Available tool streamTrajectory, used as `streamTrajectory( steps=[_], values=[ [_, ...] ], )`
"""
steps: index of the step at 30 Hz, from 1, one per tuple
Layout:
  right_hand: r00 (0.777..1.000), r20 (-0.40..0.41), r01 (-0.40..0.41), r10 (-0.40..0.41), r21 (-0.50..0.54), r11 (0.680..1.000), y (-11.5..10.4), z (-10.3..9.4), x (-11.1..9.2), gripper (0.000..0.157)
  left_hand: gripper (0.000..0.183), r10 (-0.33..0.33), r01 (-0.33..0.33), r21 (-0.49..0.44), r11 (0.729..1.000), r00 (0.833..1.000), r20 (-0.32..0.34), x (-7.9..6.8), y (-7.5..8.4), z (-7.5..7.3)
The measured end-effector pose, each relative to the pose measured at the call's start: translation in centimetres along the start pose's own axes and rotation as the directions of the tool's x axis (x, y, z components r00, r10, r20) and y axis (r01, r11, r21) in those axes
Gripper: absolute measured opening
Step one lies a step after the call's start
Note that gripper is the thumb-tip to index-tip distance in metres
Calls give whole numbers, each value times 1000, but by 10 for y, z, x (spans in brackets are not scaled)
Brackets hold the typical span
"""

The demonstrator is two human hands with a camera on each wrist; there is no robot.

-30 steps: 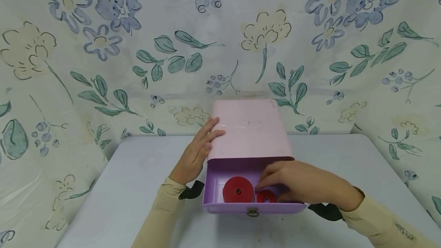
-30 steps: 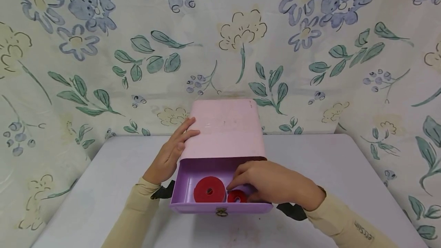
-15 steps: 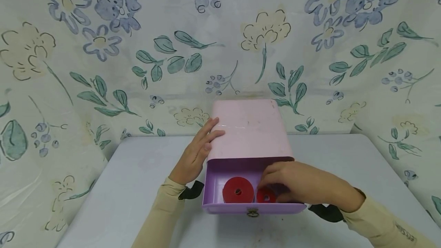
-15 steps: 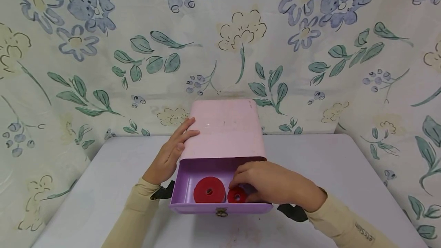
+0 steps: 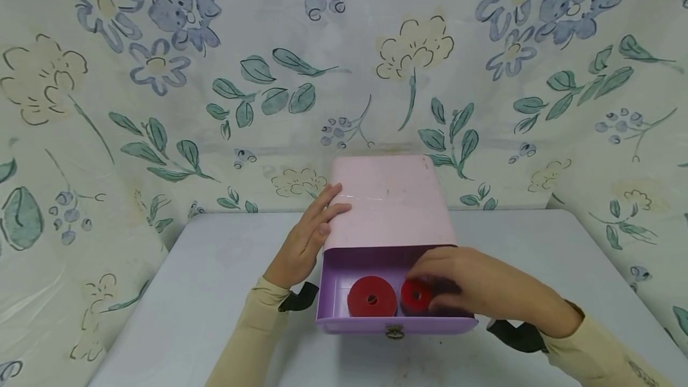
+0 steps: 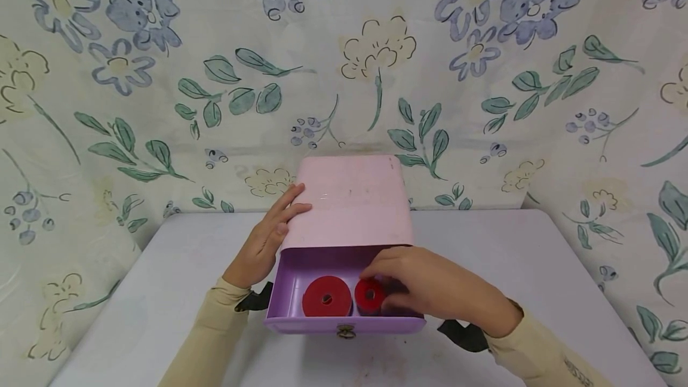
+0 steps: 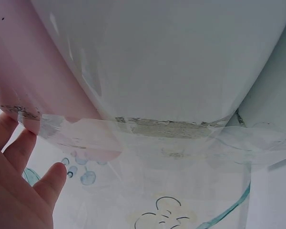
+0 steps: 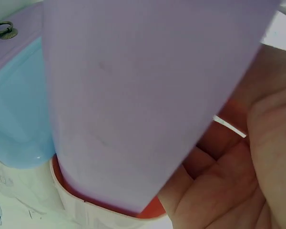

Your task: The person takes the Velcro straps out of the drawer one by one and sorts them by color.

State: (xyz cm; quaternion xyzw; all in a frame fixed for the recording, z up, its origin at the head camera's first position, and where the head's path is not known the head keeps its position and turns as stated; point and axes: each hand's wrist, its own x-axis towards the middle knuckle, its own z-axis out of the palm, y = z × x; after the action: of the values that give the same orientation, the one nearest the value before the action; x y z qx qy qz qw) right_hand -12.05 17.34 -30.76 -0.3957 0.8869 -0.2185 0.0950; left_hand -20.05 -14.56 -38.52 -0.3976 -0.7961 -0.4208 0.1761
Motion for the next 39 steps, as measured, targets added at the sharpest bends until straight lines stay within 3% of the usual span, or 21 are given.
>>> streamTrajectory(
  steps=[9,18,28,39],
  values=[
    [994,-105,5,0,48,999,3,-1,-12,46,45,-11,11,2,1000,1000,3,0,1,0],
    [968,-252,38,-17,81,996,6,2,-25,46,45,-19,19,-3,1000,1000,0,-1,0,0],
    [902,-424,116,-81,59,991,13,5,-36,57,45,-18,17,-14,1000,1000,-2,-1,0,0],
    [841,-541,34,-8,38,999,14,11,-42,64,46,-1,1,-22,1000,1000,-8,-1,0,1]
  ],
)
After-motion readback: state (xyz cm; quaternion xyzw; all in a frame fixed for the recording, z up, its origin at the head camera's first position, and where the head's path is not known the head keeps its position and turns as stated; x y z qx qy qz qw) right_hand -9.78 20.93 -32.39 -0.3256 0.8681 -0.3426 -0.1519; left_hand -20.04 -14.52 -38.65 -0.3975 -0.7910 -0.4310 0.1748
